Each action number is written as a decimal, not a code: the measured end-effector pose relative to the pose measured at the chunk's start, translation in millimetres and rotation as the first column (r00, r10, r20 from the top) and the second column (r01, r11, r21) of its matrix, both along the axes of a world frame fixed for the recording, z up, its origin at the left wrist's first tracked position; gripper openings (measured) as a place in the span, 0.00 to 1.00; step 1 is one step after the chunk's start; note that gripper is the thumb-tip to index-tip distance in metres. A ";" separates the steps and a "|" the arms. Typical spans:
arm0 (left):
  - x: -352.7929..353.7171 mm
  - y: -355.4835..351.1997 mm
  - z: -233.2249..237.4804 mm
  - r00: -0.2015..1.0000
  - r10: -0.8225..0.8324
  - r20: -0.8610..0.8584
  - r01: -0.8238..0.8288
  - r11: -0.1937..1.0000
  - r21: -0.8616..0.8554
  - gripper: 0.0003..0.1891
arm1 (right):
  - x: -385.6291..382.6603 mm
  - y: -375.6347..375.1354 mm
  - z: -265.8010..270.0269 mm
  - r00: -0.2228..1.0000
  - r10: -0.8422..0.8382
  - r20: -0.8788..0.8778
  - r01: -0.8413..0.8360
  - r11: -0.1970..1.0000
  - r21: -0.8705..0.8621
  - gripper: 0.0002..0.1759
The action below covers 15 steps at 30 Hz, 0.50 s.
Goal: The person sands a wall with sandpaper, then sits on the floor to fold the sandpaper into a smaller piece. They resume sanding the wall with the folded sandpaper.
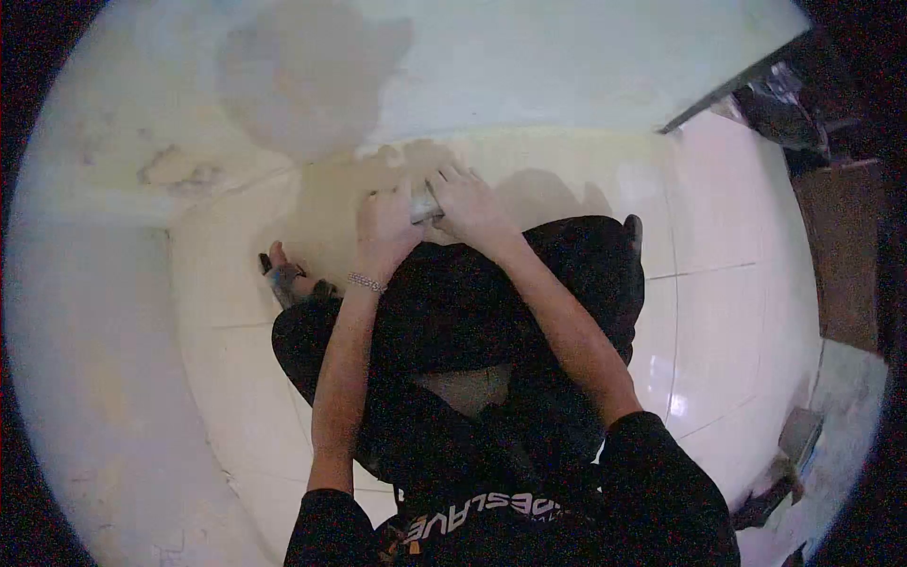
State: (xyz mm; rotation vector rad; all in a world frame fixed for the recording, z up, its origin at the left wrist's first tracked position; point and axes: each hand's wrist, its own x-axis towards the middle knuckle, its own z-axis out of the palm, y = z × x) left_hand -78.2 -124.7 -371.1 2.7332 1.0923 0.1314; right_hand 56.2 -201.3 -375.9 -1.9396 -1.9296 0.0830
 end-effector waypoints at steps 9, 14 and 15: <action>7.5 -5.4 28.7 0.988 -0.120 -0.101 0.125 0.991 0.039 0.16 | -0.8 3.7 4.7 0.999 0.006 -0.047 -0.006 1.000 -0.005 0.25; 5.1 1.8 16.3 0.991 -0.132 0.004 0.130 0.984 0.121 0.16 | -3.7 4.7 7.6 1.000 -0.018 0.004 0.018 0.997 0.074 0.25; 4.6 1.3 13.7 0.987 -0.139 0.075 0.124 0.976 0.177 0.17 | -4.7 3.7 9.4 1.000 -0.023 0.021 0.022 0.999 0.035 0.25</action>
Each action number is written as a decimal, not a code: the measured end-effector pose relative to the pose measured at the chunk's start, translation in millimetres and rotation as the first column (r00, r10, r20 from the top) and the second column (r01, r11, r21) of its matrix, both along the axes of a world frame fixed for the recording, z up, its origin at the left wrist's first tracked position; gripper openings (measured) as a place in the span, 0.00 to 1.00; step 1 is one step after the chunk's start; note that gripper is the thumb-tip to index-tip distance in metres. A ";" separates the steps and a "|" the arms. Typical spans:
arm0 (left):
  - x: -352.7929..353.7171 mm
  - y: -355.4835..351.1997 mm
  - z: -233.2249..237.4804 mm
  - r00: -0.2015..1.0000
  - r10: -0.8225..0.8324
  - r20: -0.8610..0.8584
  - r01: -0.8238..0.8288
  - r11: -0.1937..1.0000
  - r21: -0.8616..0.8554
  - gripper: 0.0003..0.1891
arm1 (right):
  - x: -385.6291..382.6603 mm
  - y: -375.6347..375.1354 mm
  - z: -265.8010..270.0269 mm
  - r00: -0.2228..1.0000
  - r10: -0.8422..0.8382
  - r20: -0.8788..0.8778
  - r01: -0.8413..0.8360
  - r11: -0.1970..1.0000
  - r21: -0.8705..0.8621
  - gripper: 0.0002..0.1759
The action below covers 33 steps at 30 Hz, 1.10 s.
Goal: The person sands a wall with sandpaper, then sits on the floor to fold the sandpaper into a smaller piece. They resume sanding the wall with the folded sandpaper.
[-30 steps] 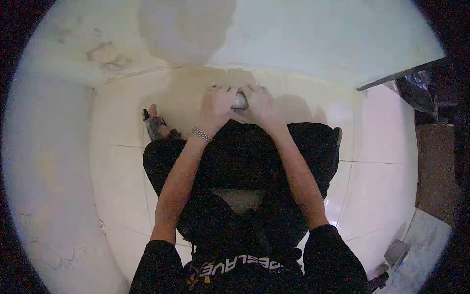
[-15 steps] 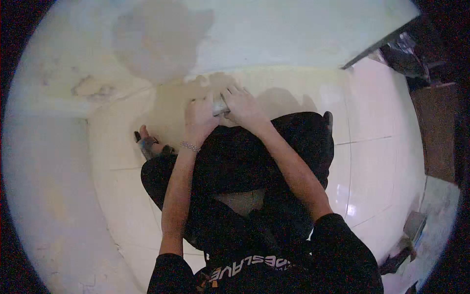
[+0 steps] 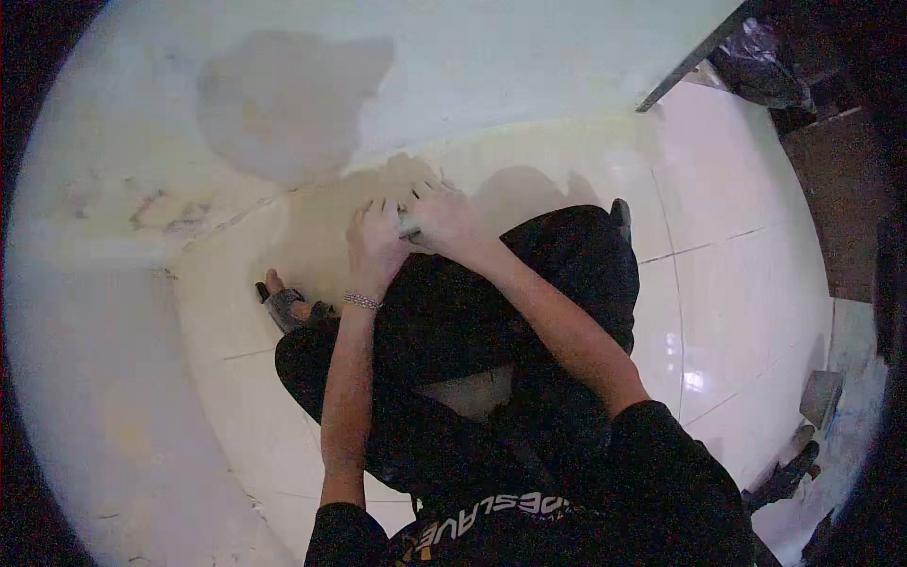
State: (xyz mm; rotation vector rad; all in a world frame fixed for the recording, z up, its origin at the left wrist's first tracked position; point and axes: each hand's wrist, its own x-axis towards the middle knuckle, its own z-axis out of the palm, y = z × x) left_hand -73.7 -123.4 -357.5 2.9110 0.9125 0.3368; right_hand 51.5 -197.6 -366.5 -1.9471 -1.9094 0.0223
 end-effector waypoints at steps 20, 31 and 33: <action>7.6 -5.2 -7.1 0.999 -0.018 0.031 0.018 1.000 0.016 0.17 | -12.2 -3.9 3.4 0.994 -0.105 0.012 0.105 0.993 -0.052 0.22; 11.8 -12.2 -15.5 0.997 -0.033 0.070 0.018 0.977 0.211 0.17 | -5.1 -4.3 -8.1 0.993 -0.109 0.047 0.108 0.994 0.022 0.17; 10.2 -7.4 -25.6 0.999 -0.039 0.031 0.032 0.981 0.191 0.18 | -5.0 -4.5 -7.2 0.994 -0.107 0.031 0.108 0.994 -0.009 0.18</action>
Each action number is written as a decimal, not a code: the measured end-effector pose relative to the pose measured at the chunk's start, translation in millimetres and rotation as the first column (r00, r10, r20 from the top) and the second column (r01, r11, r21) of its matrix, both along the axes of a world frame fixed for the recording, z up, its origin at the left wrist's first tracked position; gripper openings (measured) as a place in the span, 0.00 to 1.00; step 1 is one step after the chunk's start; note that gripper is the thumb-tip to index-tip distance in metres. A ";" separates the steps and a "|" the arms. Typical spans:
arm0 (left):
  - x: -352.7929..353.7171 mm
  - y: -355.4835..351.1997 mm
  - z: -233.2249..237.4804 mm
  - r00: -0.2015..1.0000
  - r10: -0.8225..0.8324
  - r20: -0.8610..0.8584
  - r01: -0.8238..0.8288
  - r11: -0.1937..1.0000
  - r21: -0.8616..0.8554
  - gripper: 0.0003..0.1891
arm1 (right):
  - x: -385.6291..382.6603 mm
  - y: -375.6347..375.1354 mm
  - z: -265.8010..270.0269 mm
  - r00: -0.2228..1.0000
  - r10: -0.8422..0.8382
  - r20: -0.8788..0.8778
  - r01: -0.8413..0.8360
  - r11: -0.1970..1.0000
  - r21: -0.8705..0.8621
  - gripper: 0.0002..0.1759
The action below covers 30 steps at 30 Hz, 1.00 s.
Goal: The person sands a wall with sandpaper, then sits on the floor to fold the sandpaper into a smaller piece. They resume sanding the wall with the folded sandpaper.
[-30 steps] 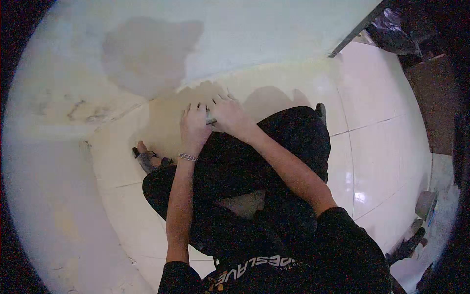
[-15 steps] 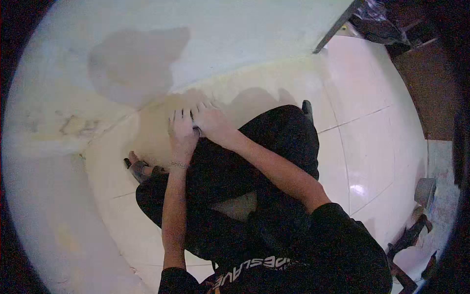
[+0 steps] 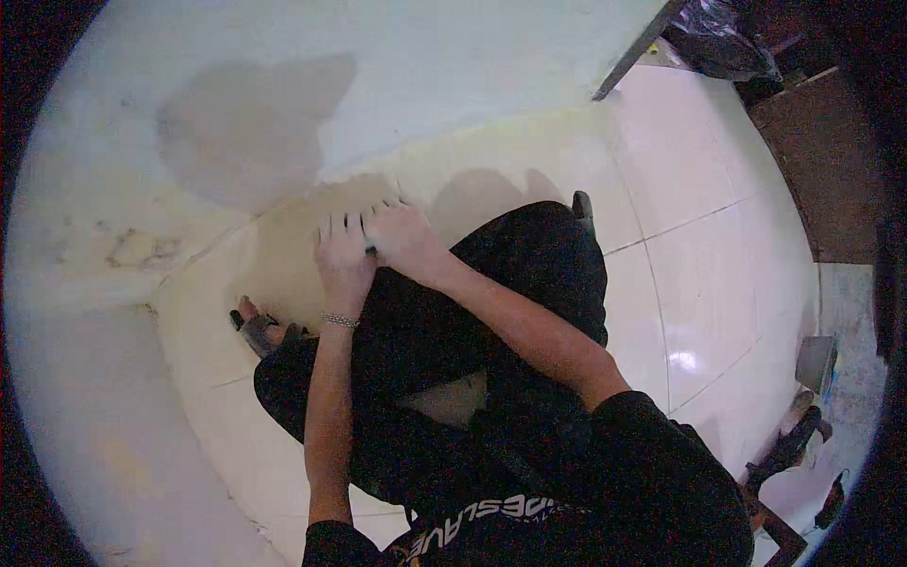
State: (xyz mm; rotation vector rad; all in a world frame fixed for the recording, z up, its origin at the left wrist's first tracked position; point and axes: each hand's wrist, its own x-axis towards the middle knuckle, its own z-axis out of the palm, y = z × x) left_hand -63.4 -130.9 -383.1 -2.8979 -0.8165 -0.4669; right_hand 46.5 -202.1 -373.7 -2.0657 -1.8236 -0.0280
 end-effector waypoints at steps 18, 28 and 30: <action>-3.7 -8.0 1.7 0.995 0.032 -0.090 -0.034 0.999 -0.020 0.13 | 0.8 6.1 -43.0 0.977 0.127 -0.172 -0.119 0.991 0.056 0.12; -6.8 -8.0 4.7 0.997 0.060 -0.043 -0.063 0.996 -0.058 0.12 | 5.4 -0.9 -34.2 0.988 0.152 -0.023 -0.150 0.985 0.088 0.12; -6.6 -9.3 14.6 0.999 0.027 -0.025 -0.029 0.996 -0.080 0.13 | 5.4 -0.1 -22.3 0.988 0.148 -0.032 -0.149 0.989 -0.009 0.10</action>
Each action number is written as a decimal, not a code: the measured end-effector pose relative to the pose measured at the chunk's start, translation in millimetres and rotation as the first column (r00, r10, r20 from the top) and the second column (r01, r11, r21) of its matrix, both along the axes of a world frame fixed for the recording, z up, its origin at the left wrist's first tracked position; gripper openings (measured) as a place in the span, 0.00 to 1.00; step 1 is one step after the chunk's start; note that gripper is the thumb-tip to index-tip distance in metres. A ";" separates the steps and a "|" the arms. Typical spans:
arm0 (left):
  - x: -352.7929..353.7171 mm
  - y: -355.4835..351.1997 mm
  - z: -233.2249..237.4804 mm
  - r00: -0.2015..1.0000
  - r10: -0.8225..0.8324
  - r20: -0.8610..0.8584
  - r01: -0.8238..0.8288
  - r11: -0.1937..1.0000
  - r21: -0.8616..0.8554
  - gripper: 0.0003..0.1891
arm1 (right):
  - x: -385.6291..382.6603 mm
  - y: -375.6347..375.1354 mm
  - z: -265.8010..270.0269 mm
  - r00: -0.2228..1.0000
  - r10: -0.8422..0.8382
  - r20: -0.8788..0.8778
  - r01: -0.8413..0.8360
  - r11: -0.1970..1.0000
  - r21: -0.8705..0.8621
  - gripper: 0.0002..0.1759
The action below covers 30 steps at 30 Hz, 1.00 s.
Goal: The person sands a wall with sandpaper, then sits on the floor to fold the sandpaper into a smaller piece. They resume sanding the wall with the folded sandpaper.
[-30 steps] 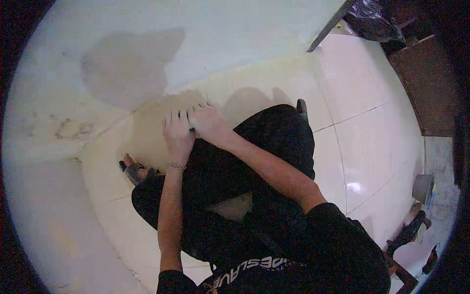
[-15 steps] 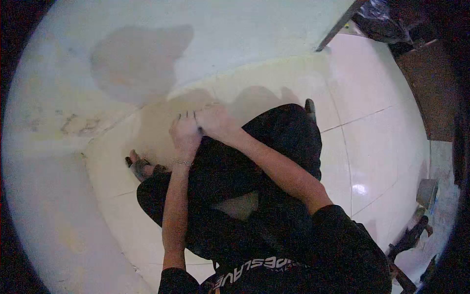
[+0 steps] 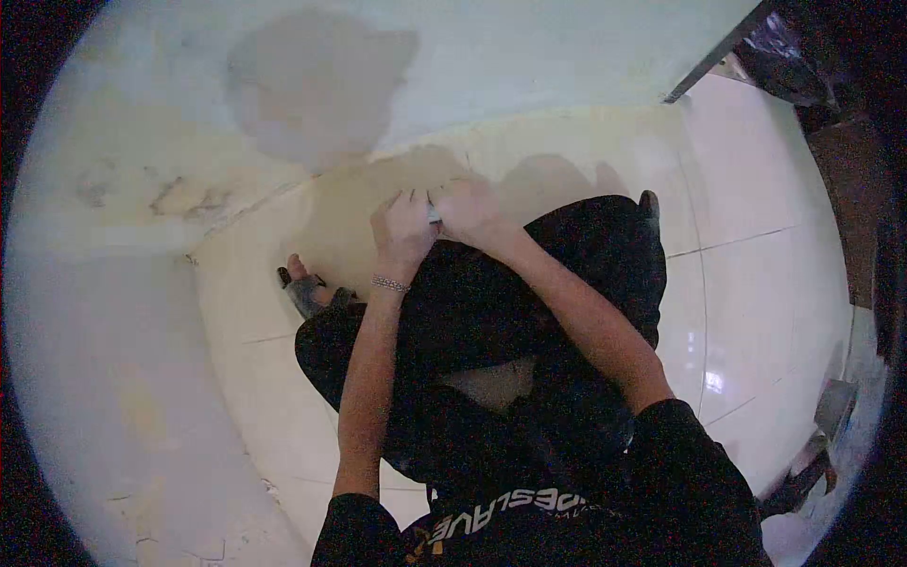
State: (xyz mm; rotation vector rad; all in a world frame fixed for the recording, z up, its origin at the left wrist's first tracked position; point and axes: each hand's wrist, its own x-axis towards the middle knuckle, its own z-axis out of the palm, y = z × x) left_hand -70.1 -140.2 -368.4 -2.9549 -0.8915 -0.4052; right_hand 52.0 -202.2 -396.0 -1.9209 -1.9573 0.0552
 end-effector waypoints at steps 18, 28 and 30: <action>-5.7 4.7 -1.4 0.991 -0.058 0.124 0.045 0.994 0.103 0.14 | 3.2 -4.2 15.1 0.998 0.027 0.056 -0.031 0.997 0.072 0.19; -8.5 5.9 -2.8 0.983 -0.067 0.171 0.062 0.998 0.033 0.15 | 0.7 -2.5 1.4 0.998 0.006 0.067 -0.011 0.997 0.079 0.20; -9.3 4.5 -0.5 0.984 -0.069 0.165 0.062 0.997 0.046 0.16 | 0.6 -2.6 3.6 0.998 0.017 0.061 -0.021 0.998 0.061 0.20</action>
